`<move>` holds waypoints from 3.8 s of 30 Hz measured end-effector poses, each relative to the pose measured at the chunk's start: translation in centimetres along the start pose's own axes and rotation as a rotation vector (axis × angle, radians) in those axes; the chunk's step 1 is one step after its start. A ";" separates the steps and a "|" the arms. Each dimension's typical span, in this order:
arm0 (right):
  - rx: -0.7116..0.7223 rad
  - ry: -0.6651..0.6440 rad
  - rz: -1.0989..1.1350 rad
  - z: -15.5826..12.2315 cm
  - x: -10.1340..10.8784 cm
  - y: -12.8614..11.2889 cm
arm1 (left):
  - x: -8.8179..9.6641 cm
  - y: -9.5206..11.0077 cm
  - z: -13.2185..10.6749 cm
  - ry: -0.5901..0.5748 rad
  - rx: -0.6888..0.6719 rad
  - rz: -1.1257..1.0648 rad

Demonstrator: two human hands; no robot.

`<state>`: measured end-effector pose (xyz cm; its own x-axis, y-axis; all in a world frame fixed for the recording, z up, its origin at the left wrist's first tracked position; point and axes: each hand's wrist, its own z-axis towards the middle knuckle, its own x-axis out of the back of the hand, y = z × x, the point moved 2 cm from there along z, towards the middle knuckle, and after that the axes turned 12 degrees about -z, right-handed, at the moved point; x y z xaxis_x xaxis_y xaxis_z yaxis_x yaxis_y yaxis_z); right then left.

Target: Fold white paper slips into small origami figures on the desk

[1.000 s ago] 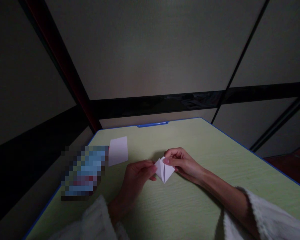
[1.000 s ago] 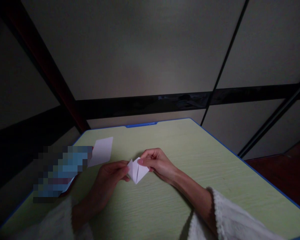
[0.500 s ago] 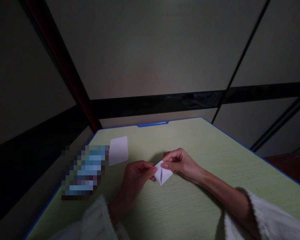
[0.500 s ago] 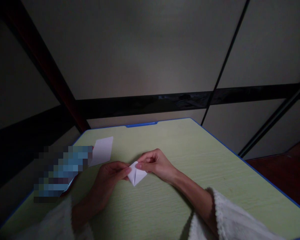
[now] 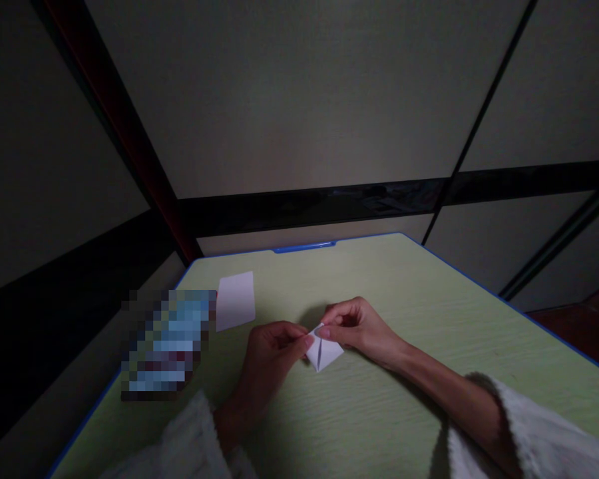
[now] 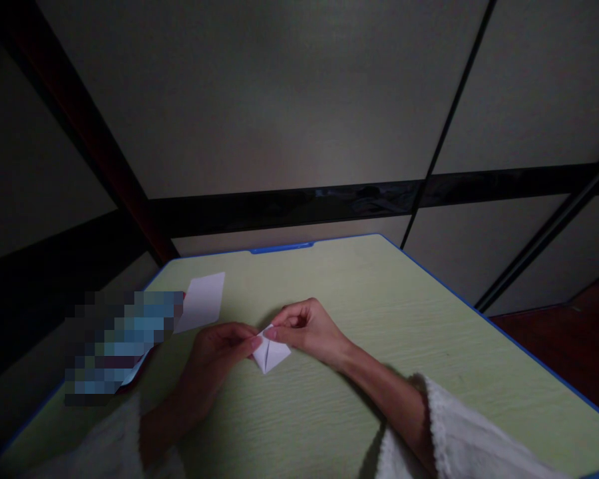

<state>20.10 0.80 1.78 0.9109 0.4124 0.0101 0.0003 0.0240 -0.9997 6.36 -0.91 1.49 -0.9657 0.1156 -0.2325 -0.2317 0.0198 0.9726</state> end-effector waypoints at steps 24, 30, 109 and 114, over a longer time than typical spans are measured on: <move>0.213 0.196 -0.198 -0.4 0.1 -0.6 | -0.1 -0.3 0.2 -0.055 0.039 0.085; 0.224 0.228 -0.253 -0.5 0.1 -0.8 | -0.1 -0.2 0.1 -0.032 0.013 0.112; 0.041 0.218 -0.142 -0.1 -0.2 0.2 | -0.2 -0.9 -0.1 -0.144 -0.063 0.097; 0.028 0.108 -0.205 -0.1 -0.4 0.4 | -0.3 -0.7 -0.1 -0.161 -0.037 0.102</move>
<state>19.82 0.55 1.38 0.9318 0.2966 0.2090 0.1797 0.1233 -0.9760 6.77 -1.09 0.83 -0.9539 0.2724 -0.1260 -0.1410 -0.0359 0.9894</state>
